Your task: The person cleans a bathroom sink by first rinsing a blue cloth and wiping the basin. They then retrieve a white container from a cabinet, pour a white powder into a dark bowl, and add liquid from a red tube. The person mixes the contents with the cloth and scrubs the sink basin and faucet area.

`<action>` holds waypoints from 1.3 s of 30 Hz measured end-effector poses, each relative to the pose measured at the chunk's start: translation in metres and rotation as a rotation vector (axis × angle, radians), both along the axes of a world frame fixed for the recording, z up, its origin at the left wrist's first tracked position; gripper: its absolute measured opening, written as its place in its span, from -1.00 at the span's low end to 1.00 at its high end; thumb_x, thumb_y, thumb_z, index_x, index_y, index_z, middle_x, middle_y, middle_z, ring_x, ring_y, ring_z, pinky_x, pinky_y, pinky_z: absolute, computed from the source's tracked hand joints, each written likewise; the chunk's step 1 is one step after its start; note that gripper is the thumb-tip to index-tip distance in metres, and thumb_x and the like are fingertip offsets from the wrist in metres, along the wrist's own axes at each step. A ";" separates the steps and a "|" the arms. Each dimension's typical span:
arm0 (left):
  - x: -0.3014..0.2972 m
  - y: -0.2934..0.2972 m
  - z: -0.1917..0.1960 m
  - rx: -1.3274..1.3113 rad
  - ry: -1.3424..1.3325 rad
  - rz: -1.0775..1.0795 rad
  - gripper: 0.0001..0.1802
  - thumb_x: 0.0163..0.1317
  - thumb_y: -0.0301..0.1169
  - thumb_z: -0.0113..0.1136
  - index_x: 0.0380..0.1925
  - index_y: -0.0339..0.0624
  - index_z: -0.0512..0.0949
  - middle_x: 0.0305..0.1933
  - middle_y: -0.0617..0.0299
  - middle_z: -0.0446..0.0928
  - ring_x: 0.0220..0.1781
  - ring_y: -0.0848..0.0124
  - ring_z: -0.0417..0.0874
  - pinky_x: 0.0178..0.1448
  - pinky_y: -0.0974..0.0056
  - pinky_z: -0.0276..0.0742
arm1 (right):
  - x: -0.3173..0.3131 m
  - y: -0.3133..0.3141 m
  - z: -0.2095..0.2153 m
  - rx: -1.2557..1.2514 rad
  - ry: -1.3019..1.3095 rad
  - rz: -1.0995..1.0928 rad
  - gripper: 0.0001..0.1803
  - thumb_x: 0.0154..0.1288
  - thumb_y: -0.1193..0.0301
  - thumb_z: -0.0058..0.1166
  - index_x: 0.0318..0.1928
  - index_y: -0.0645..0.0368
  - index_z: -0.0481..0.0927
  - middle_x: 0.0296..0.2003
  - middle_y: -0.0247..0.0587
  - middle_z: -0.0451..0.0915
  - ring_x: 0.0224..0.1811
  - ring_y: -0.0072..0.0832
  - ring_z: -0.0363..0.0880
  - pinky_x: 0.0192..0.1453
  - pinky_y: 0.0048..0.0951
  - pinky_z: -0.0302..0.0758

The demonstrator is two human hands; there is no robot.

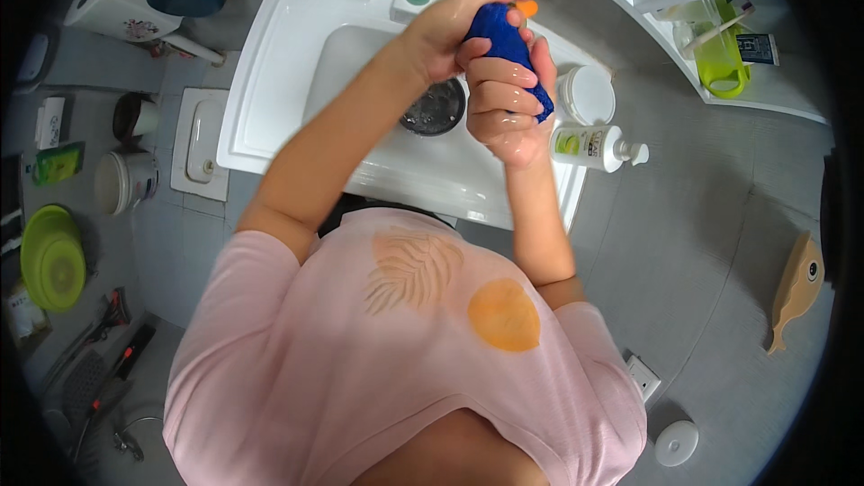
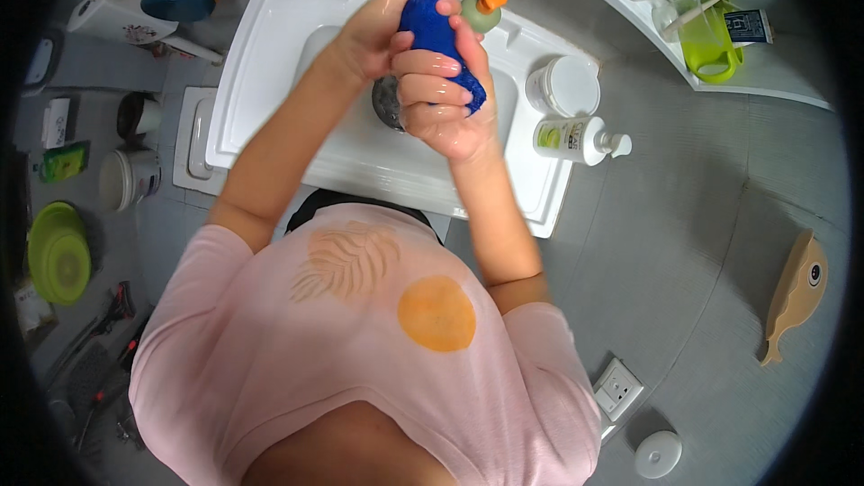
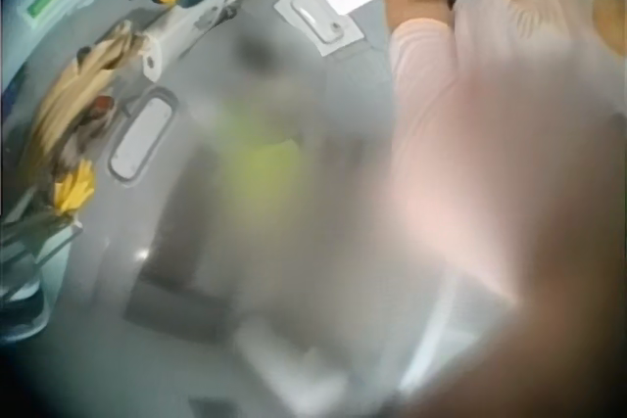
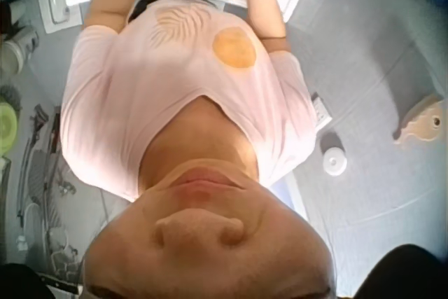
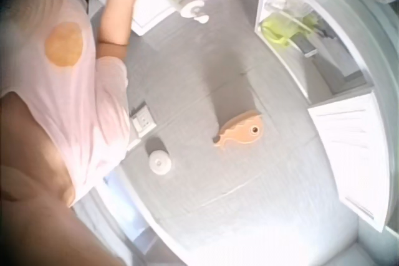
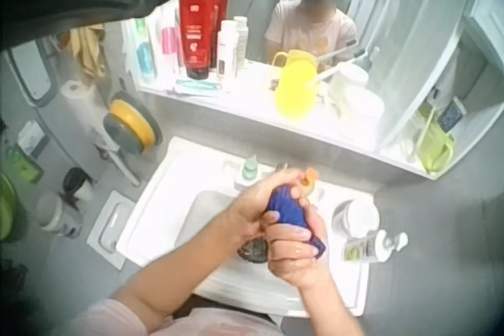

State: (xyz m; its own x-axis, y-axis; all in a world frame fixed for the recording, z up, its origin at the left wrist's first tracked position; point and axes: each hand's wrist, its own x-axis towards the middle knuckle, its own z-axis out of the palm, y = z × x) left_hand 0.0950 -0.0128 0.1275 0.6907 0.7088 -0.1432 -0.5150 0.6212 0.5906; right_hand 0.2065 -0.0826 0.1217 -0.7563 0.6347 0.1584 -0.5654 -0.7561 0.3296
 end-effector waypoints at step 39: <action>-0.143 -0.119 -0.192 -0.473 0.545 0.876 -0.49 0.06 -0.37 0.22 -0.02 -0.27 0.27 -0.18 0.12 0.44 -0.16 0.35 0.51 -0.15 0.22 0.49 | 0.042 -0.019 -0.334 -0.313 -1.781 0.083 -0.59 0.27 0.50 -0.18 0.13 0.07 0.13 -0.17 -0.09 0.49 -0.29 -0.33 0.59 -0.25 -0.37 0.58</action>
State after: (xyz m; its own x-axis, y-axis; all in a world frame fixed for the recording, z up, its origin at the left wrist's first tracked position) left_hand -0.0483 -0.1315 -0.0642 -0.2529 0.7121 -0.6550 -0.6281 0.3941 0.6709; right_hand 0.2485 -0.1012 -0.2128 0.1036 0.4344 -0.8947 -0.3311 -0.8332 -0.4429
